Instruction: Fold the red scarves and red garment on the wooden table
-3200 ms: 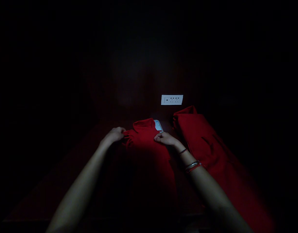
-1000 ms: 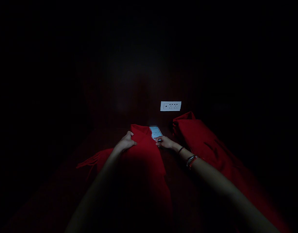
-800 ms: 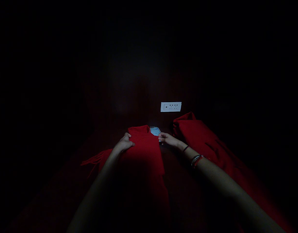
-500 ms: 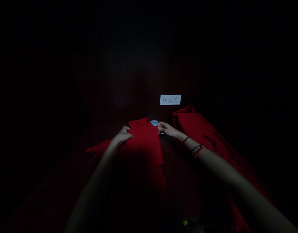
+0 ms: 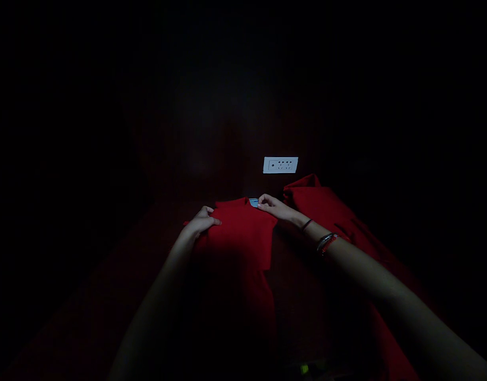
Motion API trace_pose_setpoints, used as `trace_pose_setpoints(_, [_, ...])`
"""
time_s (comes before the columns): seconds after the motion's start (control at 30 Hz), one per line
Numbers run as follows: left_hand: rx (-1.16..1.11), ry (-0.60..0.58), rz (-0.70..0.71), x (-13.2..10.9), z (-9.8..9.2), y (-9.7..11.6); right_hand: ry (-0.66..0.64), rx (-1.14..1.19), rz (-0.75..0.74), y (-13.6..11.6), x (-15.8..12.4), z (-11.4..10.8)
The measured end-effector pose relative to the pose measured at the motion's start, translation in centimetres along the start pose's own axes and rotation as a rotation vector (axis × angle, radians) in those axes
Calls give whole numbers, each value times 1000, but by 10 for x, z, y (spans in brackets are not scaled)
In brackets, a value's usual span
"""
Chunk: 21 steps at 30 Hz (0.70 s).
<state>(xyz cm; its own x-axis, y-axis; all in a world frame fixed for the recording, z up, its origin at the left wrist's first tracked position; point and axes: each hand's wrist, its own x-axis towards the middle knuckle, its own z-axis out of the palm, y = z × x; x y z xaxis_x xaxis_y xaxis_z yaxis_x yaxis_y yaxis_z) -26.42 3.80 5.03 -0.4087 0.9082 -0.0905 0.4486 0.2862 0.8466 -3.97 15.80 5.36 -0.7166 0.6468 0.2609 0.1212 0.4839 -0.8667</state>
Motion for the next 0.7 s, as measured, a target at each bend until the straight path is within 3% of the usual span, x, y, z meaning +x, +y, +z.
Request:
trace_pose_setpoints(0.07, [22, 10, 3, 1, 0, 0, -69, 19, 58, -8, -5, -5])
trace_pose_setpoints(0.27, [87, 65, 7, 8, 7, -8, -553, 7, 304, -31, -15, -30])
trace_pose_setpoints(0.33, [91, 54, 5, 9, 10, -10, -547, -33, 280, -35, -16, -36])
trace_pose_setpoints(0.5, [68, 62, 15, 8, 14, -10, -229, -61, 131, -58, -25, -54])
trace_pose_setpoints(0.57, [102, 92, -20, 11, 15, -14, -235, -205, 150, -69, -30, -68])
trace_pose_setpoints(0.7, [130, 45, -95, 19, 23, -25, -392, -561, 365, -91, -41, -99])
